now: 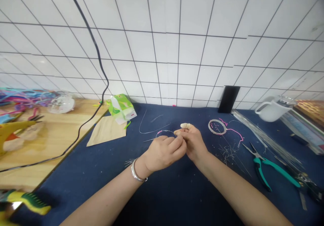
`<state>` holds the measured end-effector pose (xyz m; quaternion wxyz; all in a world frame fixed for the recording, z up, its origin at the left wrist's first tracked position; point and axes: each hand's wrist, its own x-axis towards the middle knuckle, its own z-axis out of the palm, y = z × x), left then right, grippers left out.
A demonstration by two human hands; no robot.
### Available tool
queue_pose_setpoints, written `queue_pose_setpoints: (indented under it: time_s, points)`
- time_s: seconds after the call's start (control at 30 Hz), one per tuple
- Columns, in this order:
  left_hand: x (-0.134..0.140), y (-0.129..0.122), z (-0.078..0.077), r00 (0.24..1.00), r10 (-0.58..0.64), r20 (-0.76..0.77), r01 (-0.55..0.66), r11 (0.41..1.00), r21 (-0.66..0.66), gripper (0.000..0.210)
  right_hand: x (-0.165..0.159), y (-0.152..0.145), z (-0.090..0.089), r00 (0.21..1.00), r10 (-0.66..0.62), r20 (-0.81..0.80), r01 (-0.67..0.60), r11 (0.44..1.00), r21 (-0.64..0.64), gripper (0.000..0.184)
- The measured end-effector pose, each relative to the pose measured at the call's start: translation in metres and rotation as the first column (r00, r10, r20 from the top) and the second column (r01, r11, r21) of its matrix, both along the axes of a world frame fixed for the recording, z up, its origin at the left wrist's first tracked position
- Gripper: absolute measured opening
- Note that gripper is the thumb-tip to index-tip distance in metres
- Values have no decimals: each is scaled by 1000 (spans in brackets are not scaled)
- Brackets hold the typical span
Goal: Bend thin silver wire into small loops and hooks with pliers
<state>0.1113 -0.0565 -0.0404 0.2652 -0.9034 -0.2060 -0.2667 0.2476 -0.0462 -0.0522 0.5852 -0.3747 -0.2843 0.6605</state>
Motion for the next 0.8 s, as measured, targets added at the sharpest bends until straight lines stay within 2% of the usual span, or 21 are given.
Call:
queue_pose_setpoints:
  time_s: [0.13, 0.2, 0.27, 0.33, 0.47, 0.53, 0.6, 0.67, 0.8]
  points:
    - [-11, -7, 30, 973, 184, -137, -202, 971, -129, 21, 2, 5, -3, 994, 91, 55, -93, 995, 32, 34]
    - [-24, -9, 46, 938, 316, -140, -340, 915, -217, 23, 5, 9, -8, 987, 93, 131, -101, 994, 52, 33]
    - [-38, -6, 54, 885, 431, -176, -465, 829, -311, 22, 8, 14, -14, 979, 87, 186, -97, 994, 41, 33]
    - [-51, 4, 49, 842, 471, -265, -540, 746, -390, 19, 11, 18, -22, 977, 91, 190, -96, 995, 15, 32]
    - [-63, 36, 14, 765, 466, -443, -639, 635, -434, 20, 15, 25, -34, 979, 120, 164, -119, 993, -15, 25]
    - [-65, 50, -3, 757, 424, -498, -650, 574, -498, 19, 15, 27, -37, 978, 127, 163, -126, 992, -18, 24]
    - [-68, 58, -12, 763, 394, -513, -643, 549, -534, 16, 15, 28, -39, 977, 135, 166, -134, 991, -19, 23]
    - [-72, 61, -12, 776, 380, -503, -627, 541, -560, 14, 14, 28, -39, 975, 140, 173, -139, 990, -19, 23]
    - [-89, 58, 5, 811, 395, -431, -585, 521, -622, 15, 13, 26, -40, 966, 151, 210, -152, 988, -11, 23]
